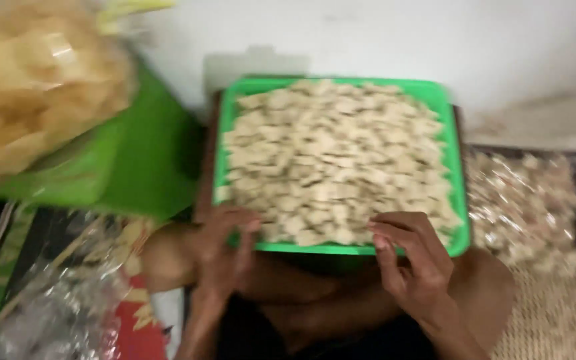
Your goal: Manually packing small snack items from a tray into individual plastic bags.
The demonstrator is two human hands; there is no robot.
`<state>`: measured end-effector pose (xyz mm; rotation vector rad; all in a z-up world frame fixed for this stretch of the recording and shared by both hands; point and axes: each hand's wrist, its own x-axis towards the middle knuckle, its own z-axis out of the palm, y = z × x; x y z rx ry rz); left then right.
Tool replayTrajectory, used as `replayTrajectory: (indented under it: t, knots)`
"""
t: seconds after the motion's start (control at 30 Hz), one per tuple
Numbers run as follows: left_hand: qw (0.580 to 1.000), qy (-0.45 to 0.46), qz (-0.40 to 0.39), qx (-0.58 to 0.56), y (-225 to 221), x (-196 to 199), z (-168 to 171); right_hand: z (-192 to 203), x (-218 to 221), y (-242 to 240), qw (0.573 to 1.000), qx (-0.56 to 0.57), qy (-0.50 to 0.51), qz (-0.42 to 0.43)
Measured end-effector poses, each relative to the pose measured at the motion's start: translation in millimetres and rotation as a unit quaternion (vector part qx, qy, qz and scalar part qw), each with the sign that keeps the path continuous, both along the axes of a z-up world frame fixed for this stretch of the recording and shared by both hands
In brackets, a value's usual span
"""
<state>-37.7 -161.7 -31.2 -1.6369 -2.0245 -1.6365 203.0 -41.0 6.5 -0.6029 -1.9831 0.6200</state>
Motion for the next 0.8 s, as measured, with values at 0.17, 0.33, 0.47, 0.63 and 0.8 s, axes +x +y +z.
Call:
replayTrajectory:
  t: [0.17,0.33,0.47,0.63,0.8]
  knots:
    - [0.999,-0.007,0.028,0.025,-1,0,-2,3,-40,-14,0.999,0.012,-0.039,0.009]
    - [0.997,-0.024,0.03,0.068,-8,-9,-9,-8,-64,-28,0.998,0.031,-0.061,0.0]
    - [0.993,-0.033,0.04,0.107,-19,-14,-24,-14,-80,-46,0.992,0.03,-0.093,0.083]
    - [0.987,-0.049,0.069,0.133,-33,-8,-53,-25,-126,-75,0.972,0.058,-0.086,0.213]
    - [0.9,-0.386,-0.068,0.188,-29,10,-135,-1,-235,-178,0.916,0.089,-0.177,0.348]
